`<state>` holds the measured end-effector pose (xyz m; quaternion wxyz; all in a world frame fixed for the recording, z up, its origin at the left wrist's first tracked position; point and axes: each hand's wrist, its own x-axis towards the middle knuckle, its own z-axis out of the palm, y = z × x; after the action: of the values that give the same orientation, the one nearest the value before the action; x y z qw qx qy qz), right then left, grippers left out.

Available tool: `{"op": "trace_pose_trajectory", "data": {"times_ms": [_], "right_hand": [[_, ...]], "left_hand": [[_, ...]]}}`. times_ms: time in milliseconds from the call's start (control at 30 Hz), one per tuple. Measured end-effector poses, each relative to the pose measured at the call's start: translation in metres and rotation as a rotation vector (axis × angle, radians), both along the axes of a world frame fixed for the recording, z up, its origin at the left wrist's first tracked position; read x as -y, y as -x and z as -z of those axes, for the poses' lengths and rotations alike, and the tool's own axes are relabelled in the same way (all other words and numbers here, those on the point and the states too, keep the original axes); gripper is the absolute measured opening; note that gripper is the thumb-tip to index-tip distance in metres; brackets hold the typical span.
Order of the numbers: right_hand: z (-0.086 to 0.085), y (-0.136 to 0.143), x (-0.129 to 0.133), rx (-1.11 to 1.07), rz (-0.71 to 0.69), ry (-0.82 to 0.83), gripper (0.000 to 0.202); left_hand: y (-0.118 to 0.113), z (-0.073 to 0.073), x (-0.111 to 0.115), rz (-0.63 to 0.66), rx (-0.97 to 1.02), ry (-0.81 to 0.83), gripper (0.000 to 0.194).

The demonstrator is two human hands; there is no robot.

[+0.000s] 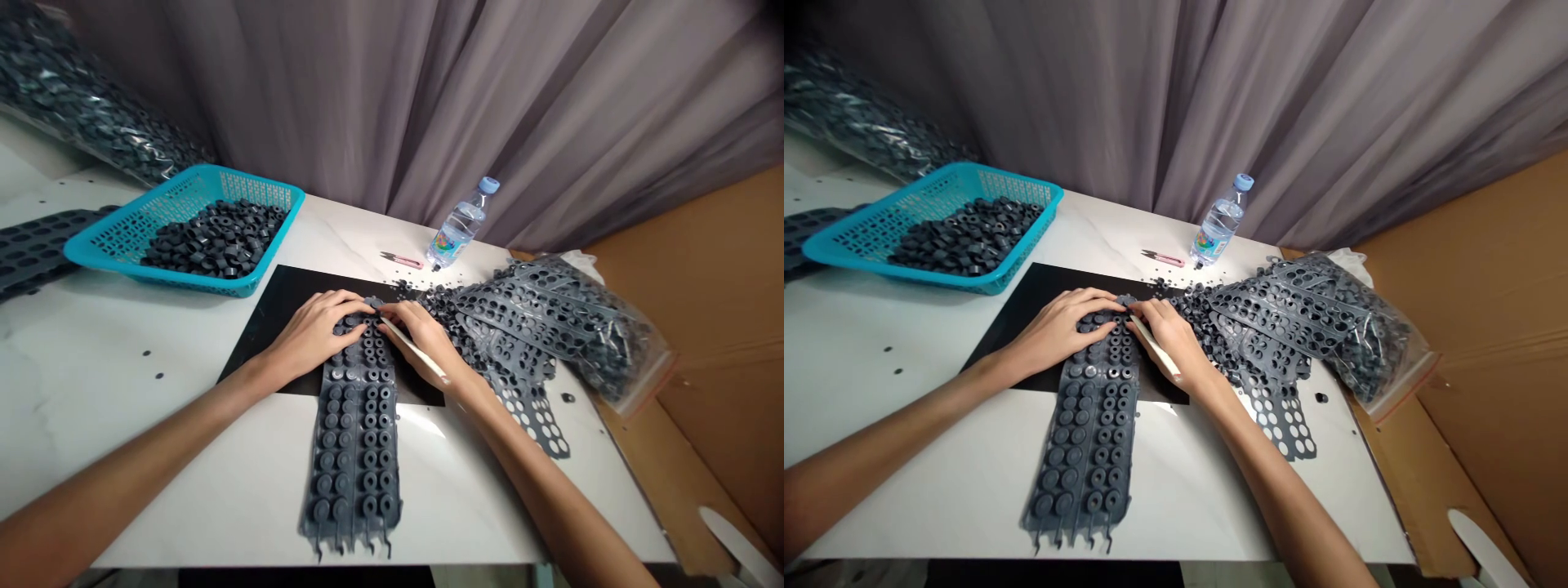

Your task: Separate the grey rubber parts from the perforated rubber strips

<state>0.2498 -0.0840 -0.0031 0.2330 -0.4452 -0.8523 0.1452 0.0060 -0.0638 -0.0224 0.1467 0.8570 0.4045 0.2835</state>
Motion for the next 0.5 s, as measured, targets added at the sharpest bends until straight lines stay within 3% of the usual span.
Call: {"op": "trace_pose_trajectory", "data": {"times_ms": [133, 367, 500], "right_hand": [[0.006, 0.009, -0.001, 0.115, 0.02, -0.089, 0.033], [0.023, 0.013, -0.008, 0.047, 0.351, -0.232, 0.037], [0.014, 0.002, -0.007, 0.022, 0.318, -0.181, 0.034]], "left_hand": [[0.0, 0.001, -0.001, -0.004, 0.002, -0.004, 0.029], [0.0, -0.001, -0.001, 0.012, 0.023, 0.032, 0.031], [0.0, -0.002, 0.0, 0.002, 0.056, 0.055, 0.031]]}}
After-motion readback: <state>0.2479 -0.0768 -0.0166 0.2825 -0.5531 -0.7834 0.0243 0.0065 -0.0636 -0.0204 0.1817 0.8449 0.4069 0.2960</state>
